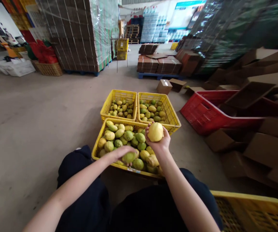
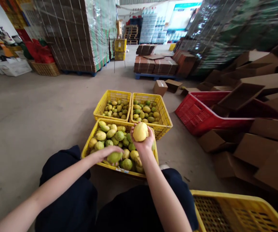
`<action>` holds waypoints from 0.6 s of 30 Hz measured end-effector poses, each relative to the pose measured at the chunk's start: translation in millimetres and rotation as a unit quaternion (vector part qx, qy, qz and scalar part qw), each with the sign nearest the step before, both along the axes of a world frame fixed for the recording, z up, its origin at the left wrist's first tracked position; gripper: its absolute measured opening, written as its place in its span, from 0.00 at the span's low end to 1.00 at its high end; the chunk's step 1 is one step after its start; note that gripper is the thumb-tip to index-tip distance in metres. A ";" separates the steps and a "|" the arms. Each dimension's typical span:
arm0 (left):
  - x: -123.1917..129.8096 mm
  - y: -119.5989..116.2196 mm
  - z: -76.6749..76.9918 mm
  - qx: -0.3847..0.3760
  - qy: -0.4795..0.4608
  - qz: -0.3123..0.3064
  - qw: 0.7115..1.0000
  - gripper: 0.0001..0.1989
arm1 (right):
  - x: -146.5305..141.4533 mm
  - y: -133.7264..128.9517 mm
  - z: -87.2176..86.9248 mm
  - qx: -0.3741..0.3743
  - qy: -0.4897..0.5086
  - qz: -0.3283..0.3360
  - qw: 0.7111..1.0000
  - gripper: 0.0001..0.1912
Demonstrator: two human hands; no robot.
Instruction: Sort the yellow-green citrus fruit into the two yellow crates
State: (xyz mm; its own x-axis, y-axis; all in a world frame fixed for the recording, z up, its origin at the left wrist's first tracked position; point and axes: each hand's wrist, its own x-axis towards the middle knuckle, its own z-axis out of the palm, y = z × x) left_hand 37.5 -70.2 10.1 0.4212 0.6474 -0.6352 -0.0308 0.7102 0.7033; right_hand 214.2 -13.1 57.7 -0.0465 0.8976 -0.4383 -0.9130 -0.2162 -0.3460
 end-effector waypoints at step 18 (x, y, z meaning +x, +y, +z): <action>-74.7 86.2 34.4 0.235 0.209 0.001 0.949 0.23 | 32.6 -10.6 -22.0 -0.034 -0.118 0.032 0.992 0.10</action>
